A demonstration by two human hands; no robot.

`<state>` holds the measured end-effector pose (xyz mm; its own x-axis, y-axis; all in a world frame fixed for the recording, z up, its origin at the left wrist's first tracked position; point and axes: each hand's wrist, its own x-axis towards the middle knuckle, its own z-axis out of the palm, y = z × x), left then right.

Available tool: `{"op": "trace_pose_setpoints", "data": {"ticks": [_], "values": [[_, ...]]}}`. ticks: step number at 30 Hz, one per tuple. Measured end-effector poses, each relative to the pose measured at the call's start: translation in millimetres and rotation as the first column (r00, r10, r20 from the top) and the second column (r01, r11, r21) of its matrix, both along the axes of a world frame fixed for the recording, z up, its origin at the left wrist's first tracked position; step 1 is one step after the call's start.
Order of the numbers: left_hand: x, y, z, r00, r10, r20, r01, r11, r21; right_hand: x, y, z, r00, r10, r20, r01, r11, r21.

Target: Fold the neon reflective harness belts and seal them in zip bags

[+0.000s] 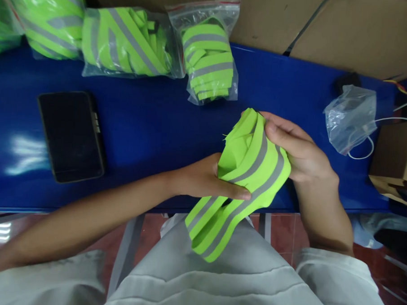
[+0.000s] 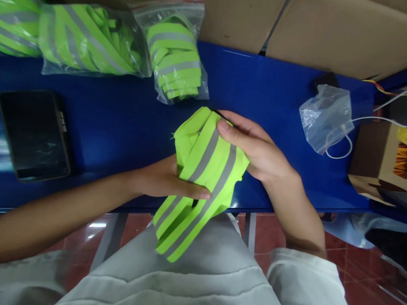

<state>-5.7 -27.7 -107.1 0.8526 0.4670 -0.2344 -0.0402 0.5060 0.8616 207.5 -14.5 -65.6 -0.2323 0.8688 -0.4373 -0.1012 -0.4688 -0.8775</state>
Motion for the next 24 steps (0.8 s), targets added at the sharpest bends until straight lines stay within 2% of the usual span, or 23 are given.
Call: {"op": "trace_pose_setpoints", "data": {"ticks": [2,4,6,9,10,11,13,16,24], "values": [[3.9,-4.2,-6.0,0.999,-0.004,0.033,0.007,0.996,-0.094,1.0,-0.4,6.1,0.999,0.004,-0.053,-0.005,1.000,-0.014],[4.8,-4.3,-7.5,0.999,0.031,0.011,-0.029,0.992,-0.120,2.9,-0.2,9.6,0.996,-0.014,-0.084,0.015,1.000,0.010],[2.2,1.5,-3.8,1.000,0.017,-0.001,-0.017,0.997,-0.080,5.6,0.5,11.4,0.998,-0.042,-0.057,0.044,0.998,0.047],[-6.0,17.0,7.2,0.993,-0.115,0.038,0.114,0.992,0.050,9.3,1.6,14.2,0.997,-0.079,0.020,0.077,0.994,0.078],[-8.9,22.0,10.5,0.991,-0.127,0.038,0.123,0.988,0.094,10.0,1.8,15.4,0.996,-0.087,0.032,0.084,0.993,0.087],[-11.3,26.2,12.9,0.994,-0.103,0.038,0.097,0.986,0.133,10.3,1.8,16.5,0.996,-0.088,0.032,0.085,0.992,0.095],[-14.2,31.1,14.7,0.999,0.034,0.043,-0.041,0.984,0.175,10.2,1.5,18.5,0.997,-0.073,0.006,0.072,0.993,0.089],[-13.9,30.4,12.1,0.974,0.225,0.030,-0.226,0.958,0.174,9.6,0.8,19.5,0.997,-0.068,-0.027,0.070,0.995,0.072],[-12.7,28.2,10.5,0.979,0.205,0.012,-0.205,0.970,0.130,15.8,8.6,7.7,0.999,-0.034,0.008,0.033,0.991,0.130]]}}
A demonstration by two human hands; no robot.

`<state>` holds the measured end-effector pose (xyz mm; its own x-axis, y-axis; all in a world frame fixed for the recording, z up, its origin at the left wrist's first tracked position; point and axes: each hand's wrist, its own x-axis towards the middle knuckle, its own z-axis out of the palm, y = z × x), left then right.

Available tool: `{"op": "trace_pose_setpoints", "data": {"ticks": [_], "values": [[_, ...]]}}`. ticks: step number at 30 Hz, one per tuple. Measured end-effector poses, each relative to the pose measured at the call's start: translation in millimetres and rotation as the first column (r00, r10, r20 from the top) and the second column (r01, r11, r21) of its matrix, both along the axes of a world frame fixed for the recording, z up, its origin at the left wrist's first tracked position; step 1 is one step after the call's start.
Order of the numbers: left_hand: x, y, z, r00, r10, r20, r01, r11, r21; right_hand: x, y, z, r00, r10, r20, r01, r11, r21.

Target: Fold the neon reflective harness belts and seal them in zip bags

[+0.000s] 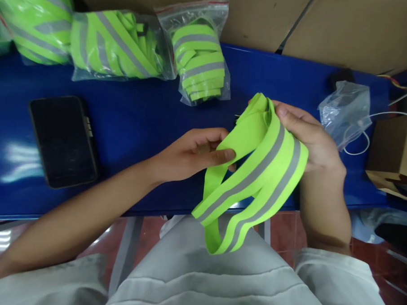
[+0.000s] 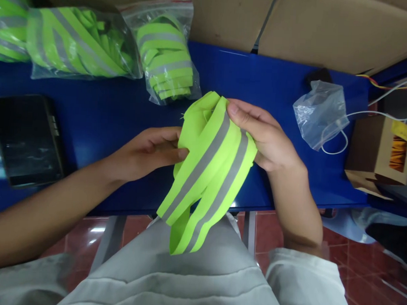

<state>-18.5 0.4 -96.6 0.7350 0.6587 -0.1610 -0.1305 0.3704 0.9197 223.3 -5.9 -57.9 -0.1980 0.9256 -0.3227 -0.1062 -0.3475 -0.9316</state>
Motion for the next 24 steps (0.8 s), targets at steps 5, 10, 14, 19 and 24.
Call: {"op": "trace_pose_setpoints", "data": {"ticks": [5,10,14,19,24], "values": [[-5.0,7.0,5.1,0.994,0.056,-0.092,-0.056,0.998,0.006,1.2,-0.8,-6.7,0.960,-0.096,0.265,0.036,0.974,0.222],[-2.5,6.6,10.9,0.965,0.016,-0.263,-0.008,0.999,0.033,-0.9,-7.2,-2.5,0.904,-0.063,0.424,-0.091,0.939,0.333],[-0.9,3.9,9.7,0.944,-0.014,-0.329,0.034,0.998,0.055,-4.3,-8.7,-4.9,0.937,0.049,0.345,-0.125,0.971,0.203],[-2.6,6.6,2.5,0.960,-0.121,-0.251,0.109,0.992,-0.062,-6.3,-7.3,-9.6,0.966,0.028,0.258,-0.072,0.984,0.163],[-2.2,1.8,-5.8,0.949,-0.227,-0.219,0.210,0.973,-0.100,-10.6,-11.7,-5.8,0.980,0.059,0.192,-0.084,0.988,0.126]]}}
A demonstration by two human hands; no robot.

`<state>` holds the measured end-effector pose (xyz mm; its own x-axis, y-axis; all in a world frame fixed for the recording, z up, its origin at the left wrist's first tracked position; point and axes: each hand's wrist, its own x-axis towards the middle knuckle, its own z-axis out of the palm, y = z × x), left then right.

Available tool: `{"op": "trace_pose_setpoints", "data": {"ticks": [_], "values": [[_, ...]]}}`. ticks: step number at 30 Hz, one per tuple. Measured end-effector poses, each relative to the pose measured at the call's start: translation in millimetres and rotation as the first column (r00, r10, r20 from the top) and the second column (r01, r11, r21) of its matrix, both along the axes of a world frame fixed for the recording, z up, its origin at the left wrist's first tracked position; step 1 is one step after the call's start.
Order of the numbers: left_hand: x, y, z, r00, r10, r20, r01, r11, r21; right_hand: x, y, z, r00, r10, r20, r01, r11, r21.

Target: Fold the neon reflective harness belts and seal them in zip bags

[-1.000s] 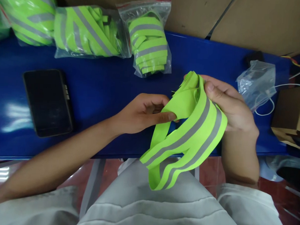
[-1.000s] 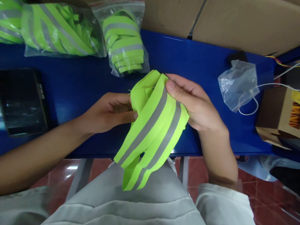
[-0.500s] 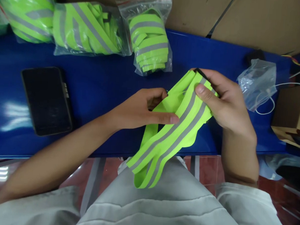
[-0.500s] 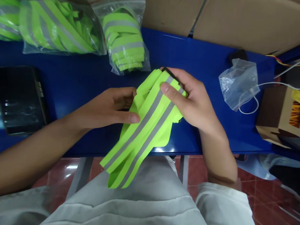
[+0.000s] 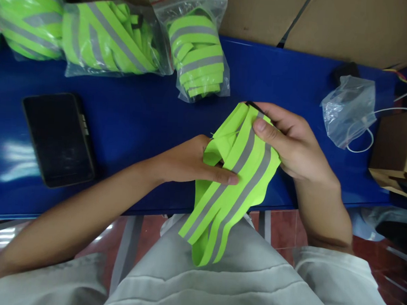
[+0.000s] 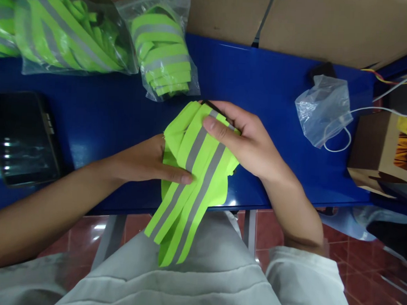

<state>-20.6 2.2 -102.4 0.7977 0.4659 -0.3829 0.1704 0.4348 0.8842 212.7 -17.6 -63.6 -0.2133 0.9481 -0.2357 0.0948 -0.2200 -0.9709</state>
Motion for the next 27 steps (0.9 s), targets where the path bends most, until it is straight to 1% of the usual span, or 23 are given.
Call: {"op": "trace_pose_setpoints", "data": {"ticks": [3,6,8,11,13,16,19,22,25,27], "values": [[0.5,-6.7,0.3,0.997,0.076,-0.011,-0.076,0.997,0.035,-2.7,-2.5,2.5,0.999,0.003,-0.043,-0.006,0.998,-0.062],[-0.5,-10.4,4.5,0.997,0.068,0.025,-0.069,0.996,0.052,-3.5,-1.3,1.7,0.998,-0.015,-0.063,0.007,0.993,-0.120],[-0.7,-10.6,7.2,0.998,0.066,0.025,-0.066,0.998,0.021,-3.8,0.7,-0.7,0.999,-0.028,-0.042,0.022,0.991,-0.135],[1.9,-9.3,7.7,0.995,0.102,0.010,-0.101,0.993,-0.059,-6.3,2.3,-4.9,0.998,-0.070,0.002,0.070,0.993,-0.094],[5.2,-9.1,5.5,0.995,0.102,0.013,-0.100,0.989,-0.109,-9.2,1.3,-6.9,0.994,-0.111,0.006,0.111,0.993,-0.042],[9.7,-10.8,1.0,0.993,0.107,0.049,-0.099,0.985,-0.144,-13.1,-1.9,-7.9,0.991,-0.132,0.011,0.132,0.991,-0.002],[11.4,-14.3,-1.3,0.983,0.144,0.115,-0.130,0.984,-0.119,-14.0,-3.2,-7.7,0.994,-0.109,-0.028,0.108,0.994,-0.020],[10.6,-16.8,0.0,0.976,0.138,0.171,-0.131,0.990,-0.054,-13.0,-0.8,-8.9,0.990,-0.084,-0.114,0.076,0.995,-0.071],[8.6,-15.7,2.2,0.980,0.125,0.153,-0.133,0.990,0.042,-12.4,2.5,-11.9,0.990,-0.072,-0.122,0.055,0.989,-0.137],[7.4,-13.4,2.3,0.985,0.111,0.129,-0.120,0.991,0.059,-12.3,3.6,-13.6,0.992,-0.082,-0.098,0.066,0.985,-0.158]]}}
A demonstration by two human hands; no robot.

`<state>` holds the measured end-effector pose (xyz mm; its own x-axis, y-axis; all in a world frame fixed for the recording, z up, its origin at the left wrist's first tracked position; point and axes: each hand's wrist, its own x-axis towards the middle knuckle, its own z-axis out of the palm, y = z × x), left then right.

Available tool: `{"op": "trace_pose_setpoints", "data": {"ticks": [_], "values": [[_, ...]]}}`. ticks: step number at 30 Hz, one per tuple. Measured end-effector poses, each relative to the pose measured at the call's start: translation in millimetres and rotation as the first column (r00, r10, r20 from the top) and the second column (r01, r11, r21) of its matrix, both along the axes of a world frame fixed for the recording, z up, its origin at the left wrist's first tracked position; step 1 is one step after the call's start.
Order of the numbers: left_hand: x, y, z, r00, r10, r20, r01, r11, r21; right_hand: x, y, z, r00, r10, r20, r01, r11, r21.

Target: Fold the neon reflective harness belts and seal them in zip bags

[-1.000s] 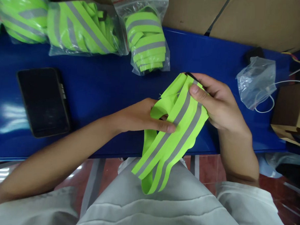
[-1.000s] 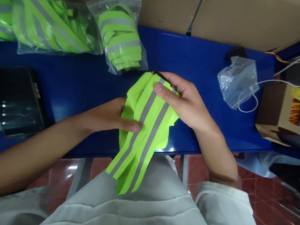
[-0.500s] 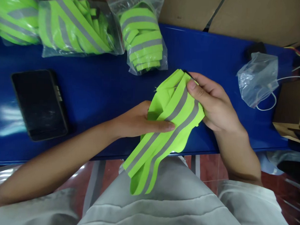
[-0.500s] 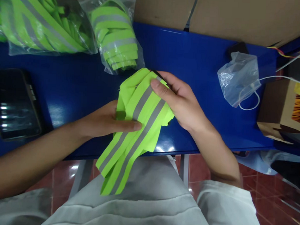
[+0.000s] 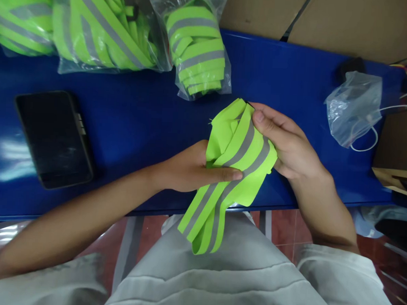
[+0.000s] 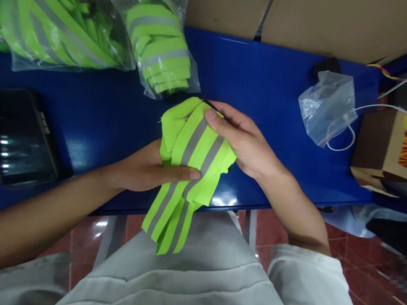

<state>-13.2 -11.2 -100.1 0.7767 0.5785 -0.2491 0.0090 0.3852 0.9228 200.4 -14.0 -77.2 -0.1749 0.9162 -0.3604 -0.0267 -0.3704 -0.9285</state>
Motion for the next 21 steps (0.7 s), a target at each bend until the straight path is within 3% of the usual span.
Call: {"op": "trace_pose_setpoints", "data": {"ticks": [6,11,15,18,21], "values": [[1.3,-0.3,-3.9,0.997,-0.055,0.044,0.064,0.972,-0.225,1.7,-1.1,1.9,0.998,-0.045,0.040,0.044,0.999,0.026],[5.3,-6.5,-3.1,0.994,0.022,0.105,0.014,0.944,-0.329,0.2,-0.5,-4.5,0.998,-0.036,0.044,0.035,0.999,0.020],[4.8,-1.8,-8.2,0.993,0.053,0.102,-0.029,0.974,-0.225,-5.8,-2.3,-13.4,0.990,-0.058,0.126,0.053,0.998,0.045],[2.4,2.3,-11.6,0.996,0.027,0.079,-0.020,0.997,-0.077,-6.7,-3.6,-13.3,0.960,-0.058,0.273,0.002,0.980,0.200],[0.2,3.3,-10.6,0.999,0.037,0.019,-0.037,0.999,0.017,0.3,-3.5,-5.8,0.900,-0.036,0.435,-0.138,0.923,0.361]]}}
